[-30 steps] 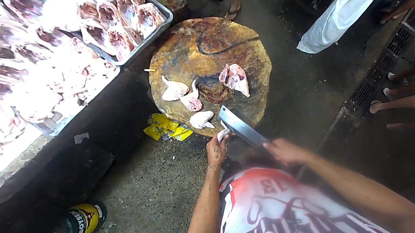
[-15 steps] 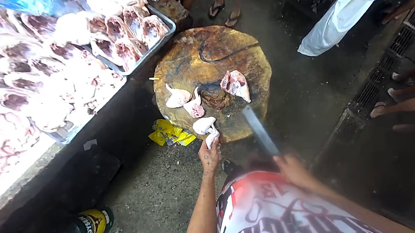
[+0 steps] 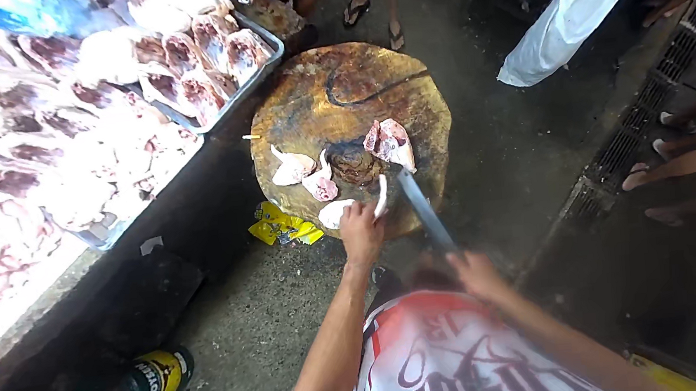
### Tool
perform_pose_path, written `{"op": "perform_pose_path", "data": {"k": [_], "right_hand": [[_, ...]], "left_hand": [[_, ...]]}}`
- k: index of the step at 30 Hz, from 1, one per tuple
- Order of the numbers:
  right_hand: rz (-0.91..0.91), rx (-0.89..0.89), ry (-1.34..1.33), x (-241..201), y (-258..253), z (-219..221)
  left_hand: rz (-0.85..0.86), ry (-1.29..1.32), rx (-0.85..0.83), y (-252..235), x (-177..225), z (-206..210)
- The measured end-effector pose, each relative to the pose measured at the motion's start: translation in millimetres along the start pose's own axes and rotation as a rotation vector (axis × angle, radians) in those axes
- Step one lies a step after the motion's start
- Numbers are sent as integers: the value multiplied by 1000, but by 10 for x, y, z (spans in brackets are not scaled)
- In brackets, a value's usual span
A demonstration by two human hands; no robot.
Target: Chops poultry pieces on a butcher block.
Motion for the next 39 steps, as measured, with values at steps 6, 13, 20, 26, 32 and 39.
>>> {"op": "perform_pose_path", "data": {"k": [6,13,20,26,32,39], "right_hand": [[-107,112,60,44,26,-35],[-338,109,33,-455,178,50],[-987,286,-189,-773,404,21],[-125,-20,376,-190,-98,74],[-140,-47,73,-360,-239,-16],[-254,10,-104,-454,-128,-85]], "left_hand": [[-16,67,-252,-133,-319,269],[-172,313,-68,232,-396,247],[-413,262,-94,87,-280,278],[-526,136,-120,175,-249,275],[-486,168,-21,282,-234,210],[-316,368,-116,193,-160,241]]}}
Point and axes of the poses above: each hand's wrist, its own y-axis away from the middle knuckle, its own z-axis out of the palm, x = y × z, the point moved 2 cm from there along -y, towards the middle knuckle, and after that the axes turned 5 degrees about z, right-handed, at the moved point
